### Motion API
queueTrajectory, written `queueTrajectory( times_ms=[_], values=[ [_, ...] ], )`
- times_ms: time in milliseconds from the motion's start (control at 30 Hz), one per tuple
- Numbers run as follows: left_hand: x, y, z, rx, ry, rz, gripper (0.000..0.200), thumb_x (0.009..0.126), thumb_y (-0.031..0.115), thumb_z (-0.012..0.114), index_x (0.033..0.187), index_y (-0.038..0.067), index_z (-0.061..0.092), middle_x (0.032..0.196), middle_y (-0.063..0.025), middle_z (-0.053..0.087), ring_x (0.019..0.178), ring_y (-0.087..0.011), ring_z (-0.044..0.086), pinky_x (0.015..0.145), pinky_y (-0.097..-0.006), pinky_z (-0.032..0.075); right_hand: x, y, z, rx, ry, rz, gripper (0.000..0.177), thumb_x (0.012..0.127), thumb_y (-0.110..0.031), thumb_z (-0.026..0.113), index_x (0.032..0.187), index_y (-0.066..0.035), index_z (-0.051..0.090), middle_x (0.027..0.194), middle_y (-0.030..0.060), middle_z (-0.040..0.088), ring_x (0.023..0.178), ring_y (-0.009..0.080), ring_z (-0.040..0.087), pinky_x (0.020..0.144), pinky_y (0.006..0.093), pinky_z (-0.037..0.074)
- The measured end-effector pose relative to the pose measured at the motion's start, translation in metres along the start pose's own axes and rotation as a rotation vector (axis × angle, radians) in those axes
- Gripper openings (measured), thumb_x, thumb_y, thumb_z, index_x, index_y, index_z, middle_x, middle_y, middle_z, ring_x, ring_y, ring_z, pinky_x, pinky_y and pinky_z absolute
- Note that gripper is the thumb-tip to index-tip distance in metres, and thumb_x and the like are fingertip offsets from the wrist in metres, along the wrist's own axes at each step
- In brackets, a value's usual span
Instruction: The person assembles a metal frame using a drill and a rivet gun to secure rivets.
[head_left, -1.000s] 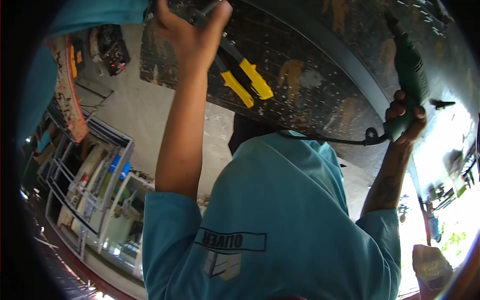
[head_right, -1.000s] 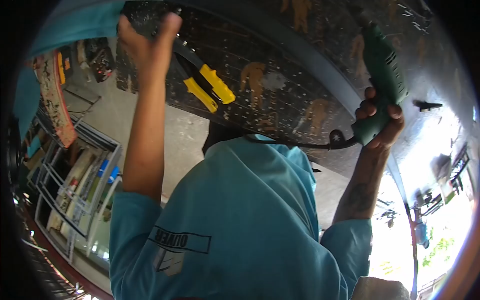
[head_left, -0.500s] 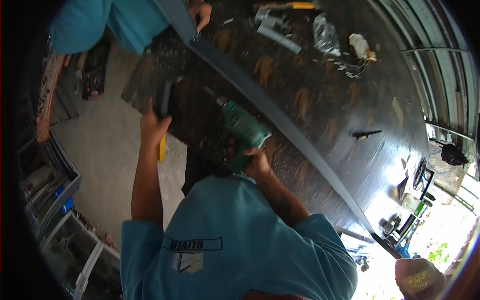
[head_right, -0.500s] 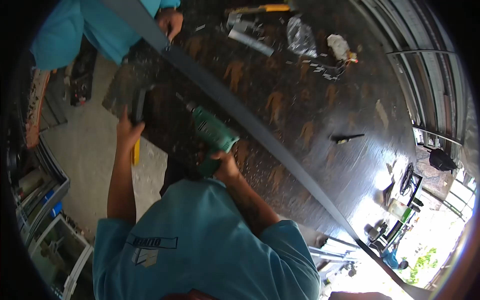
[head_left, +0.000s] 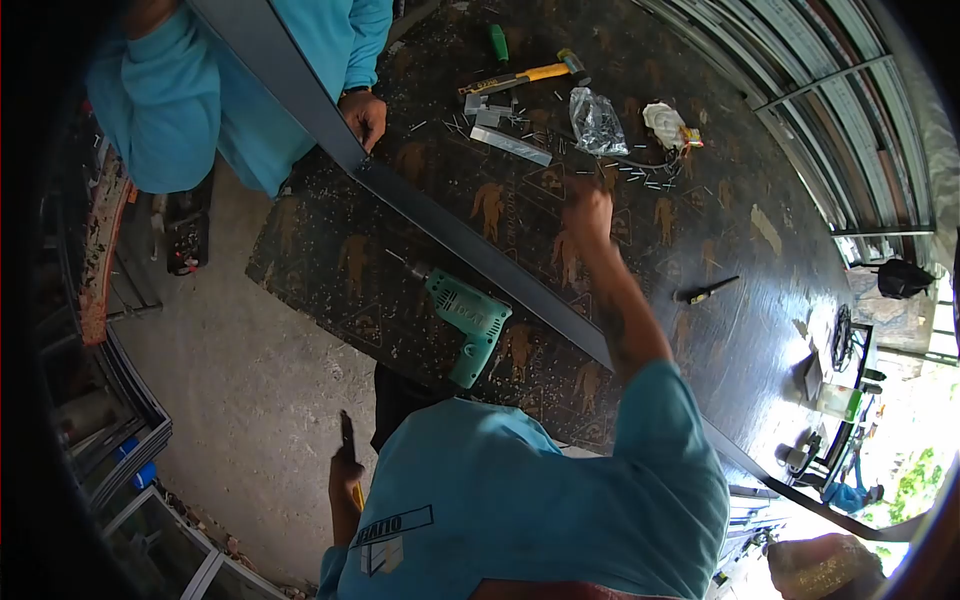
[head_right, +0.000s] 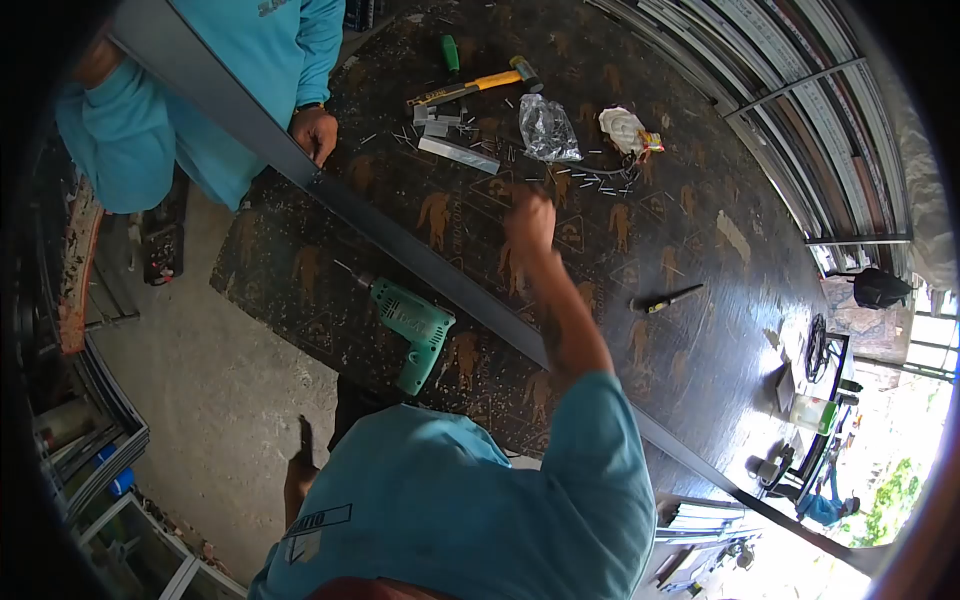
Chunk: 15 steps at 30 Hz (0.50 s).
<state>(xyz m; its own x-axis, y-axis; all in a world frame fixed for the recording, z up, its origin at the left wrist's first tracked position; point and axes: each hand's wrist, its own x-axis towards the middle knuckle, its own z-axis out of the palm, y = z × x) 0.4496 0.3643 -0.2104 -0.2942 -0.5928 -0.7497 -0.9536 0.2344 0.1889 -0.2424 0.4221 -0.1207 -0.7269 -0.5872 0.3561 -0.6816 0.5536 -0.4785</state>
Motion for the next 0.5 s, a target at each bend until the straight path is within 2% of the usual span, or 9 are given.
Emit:
queueTrajectory(
  times_ms=[67,100,200,267,300,333,400,433,500],
  values=[
    [-0.019,0.034,-0.013,0.006,-0.154,-0.097,0.056,0.063,-0.005,0.063,0.118,-0.001,0.053,0.095,-0.0218,0.066,0.082,-0.0340,0.068,0.067,-0.0401,0.054,0.036,0.037,0.021,-0.247,-0.010,-0.220,0.021,0.082,-0.004,0.050,0.093,-0.006,0.068,0.103,0.0169,0.065,0.095,0.0332,0.063,0.082,0.0426,0.051],
    [-0.028,0.043,-0.016,-0.028,-0.165,-0.125,0.055,0.062,-0.005,0.064,0.115,-0.002,0.055,0.094,-0.0220,0.067,0.084,-0.0335,0.068,0.068,-0.0398,0.055,0.045,0.059,0.034,-0.469,-0.284,-0.255,0.025,0.086,-0.006,0.047,0.103,-0.008,0.065,0.108,0.0165,0.062,0.101,0.0342,0.061,0.088,0.0443,0.049],
    [-0.048,0.055,-0.024,-0.166,-0.107,-0.167,0.053,0.059,-0.005,0.065,0.112,-0.003,0.058,0.092,-0.0209,0.068,0.083,-0.0320,0.069,0.067,-0.0390,0.055,0.048,0.053,0.032,-0.488,-0.432,0.033,0.026,0.089,-0.010,0.046,0.109,-0.015,0.062,0.110,0.0157,0.061,0.101,0.0361,0.062,0.082,0.0450,0.053],
    [-0.037,0.065,-0.039,-0.457,-0.025,-0.218,0.057,0.059,-0.006,0.064,0.115,-0.002,0.058,0.093,-0.0188,0.067,0.084,-0.0282,0.068,0.069,-0.0380,0.054,0.044,0.089,0.052,-0.567,-0.279,-0.118,0.028,0.086,-0.008,0.051,0.110,-0.016,0.063,0.108,0.0151,0.064,0.096,0.0351,0.064,0.077,0.0441,0.054],
    [-0.028,0.063,-0.041,-0.623,0.029,-0.193,0.059,0.060,-0.006,0.063,0.118,-0.001,0.057,0.095,-0.0179,0.067,0.084,-0.0262,0.067,0.071,-0.0376,0.053,0.045,0.073,0.047,-0.561,-0.289,-0.146,0.028,0.086,-0.008,0.051,0.110,-0.016,0.063,0.108,0.0151,0.064,0.096,0.0351,0.064,0.077,0.0441,0.054],
    [-0.020,0.060,-0.042,-0.784,0.079,-0.160,0.061,0.060,-0.007,0.062,0.121,0.000,0.057,0.096,-0.0170,0.067,0.084,-0.0242,0.066,0.072,-0.0373,0.052,0.037,0.043,0.039,-0.361,-0.204,-0.087,0.028,0.083,-0.008,0.054,0.108,-0.015,0.063,0.099,0.0146,0.066,0.090,0.0346,0.066,0.075,0.0444,0.054],
    [-0.009,0.083,-0.075,-0.624,0.164,-0.030,0.073,0.062,-0.007,0.059,0.133,0.005,0.050,0.098,-0.0181,0.067,0.091,-0.0271,0.065,0.078,-0.0373,0.050,0.026,-0.004,0.024,0.092,0.027,-0.035,0.030,0.076,-0.005,0.059,0.105,-0.011,0.063,0.079,0.0140,0.068,0.076,0.0346,0.068,0.069,0.0418,0.053],
    [-0.020,0.114,-0.109,-0.675,0.166,0.013,0.074,0.062,-0.006,0.059,0.134,0.005,0.049,0.098,-0.0201,0.066,0.092,-0.0293,0.065,0.081,-0.0375,0.049,0.017,-0.037,0.015,0.259,-0.011,0.038,0.030,0.078,-0.003,0.059,0.106,-0.009,0.065,0.083,0.0132,0.069,0.077,0.0289,0.069,0.071,0.0357,0.053],
    [-0.023,0.150,-0.148,-0.584,0.187,0.125,0.072,0.062,-0.004,0.059,0.133,0.006,0.049,0.092,-0.0204,0.065,0.092,-0.0288,0.065,0.082,-0.0382,0.049,-0.003,-0.094,0.000,0.399,-0.075,0.035,0.027,0.078,-0.005,0.064,0.104,-0.004,0.068,0.086,0.0132,0.070,0.079,0.0217,0.068,0.073,0.0317,0.052]
  ],
)
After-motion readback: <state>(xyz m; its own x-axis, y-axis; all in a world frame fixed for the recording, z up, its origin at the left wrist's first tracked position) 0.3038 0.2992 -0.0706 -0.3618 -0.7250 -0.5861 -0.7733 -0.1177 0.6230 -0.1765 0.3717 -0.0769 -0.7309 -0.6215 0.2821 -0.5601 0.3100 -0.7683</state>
